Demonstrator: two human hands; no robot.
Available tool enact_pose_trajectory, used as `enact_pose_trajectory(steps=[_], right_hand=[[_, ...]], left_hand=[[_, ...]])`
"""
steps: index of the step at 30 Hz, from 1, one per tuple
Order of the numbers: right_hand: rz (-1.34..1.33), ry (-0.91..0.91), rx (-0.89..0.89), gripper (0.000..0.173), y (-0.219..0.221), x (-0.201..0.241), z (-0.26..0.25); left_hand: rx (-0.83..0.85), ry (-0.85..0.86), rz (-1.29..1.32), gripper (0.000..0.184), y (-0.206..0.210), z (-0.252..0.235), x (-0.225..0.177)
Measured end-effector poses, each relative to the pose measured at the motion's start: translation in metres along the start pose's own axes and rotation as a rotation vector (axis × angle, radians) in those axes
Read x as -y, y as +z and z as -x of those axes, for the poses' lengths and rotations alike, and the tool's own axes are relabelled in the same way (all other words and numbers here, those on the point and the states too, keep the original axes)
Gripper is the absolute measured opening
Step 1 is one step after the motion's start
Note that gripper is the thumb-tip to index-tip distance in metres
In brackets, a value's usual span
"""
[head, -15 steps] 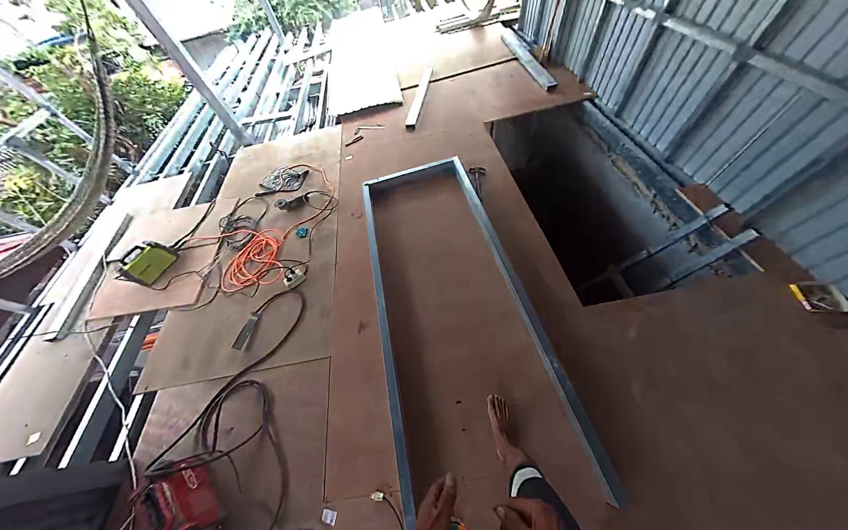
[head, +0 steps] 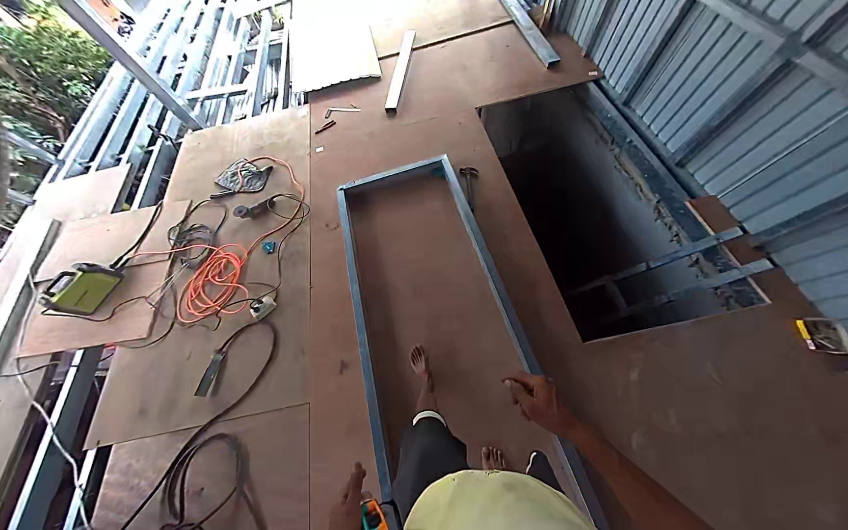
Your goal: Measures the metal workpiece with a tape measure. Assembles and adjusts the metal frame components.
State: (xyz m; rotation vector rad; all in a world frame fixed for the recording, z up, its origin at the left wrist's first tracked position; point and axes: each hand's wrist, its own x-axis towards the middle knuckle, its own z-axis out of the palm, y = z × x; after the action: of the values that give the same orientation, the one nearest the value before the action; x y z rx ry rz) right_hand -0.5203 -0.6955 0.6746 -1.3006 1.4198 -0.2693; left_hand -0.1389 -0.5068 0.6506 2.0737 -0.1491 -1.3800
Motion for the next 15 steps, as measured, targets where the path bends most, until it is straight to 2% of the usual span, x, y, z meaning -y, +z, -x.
enact_pose_trajectory(steps=[4,6,9,11,13,15], right_hand=[[-0.013,0.018,-0.011,0.034,-0.008,0.044,-0.113],[-0.037,0.043,0.035,0.037,-0.006,0.074,-0.16],[-0.142,0.004,0.185,0.052,-0.007,0.142,-0.224],[-0.295,-0.021,0.249,0.067,-0.011,0.192,-0.26],[-0.489,-0.028,0.231,0.084,-0.023,0.239,-0.304],[-0.657,-0.008,0.093,0.093,-0.043,0.267,-0.357]], left_hand=[[-0.06,0.077,-0.048,0.057,0.032,-0.096,-0.107],[-0.019,0.158,-0.133,0.055,0.063,-0.142,-0.193],[0.141,0.323,-0.291,0.051,0.141,-0.183,-0.342],[0.272,0.385,-0.341,0.049,0.2,-0.198,-0.428],[0.364,0.442,-0.315,0.045,0.263,-0.213,-0.495],[0.446,0.465,-0.281,0.041,0.323,-0.234,-0.546]])
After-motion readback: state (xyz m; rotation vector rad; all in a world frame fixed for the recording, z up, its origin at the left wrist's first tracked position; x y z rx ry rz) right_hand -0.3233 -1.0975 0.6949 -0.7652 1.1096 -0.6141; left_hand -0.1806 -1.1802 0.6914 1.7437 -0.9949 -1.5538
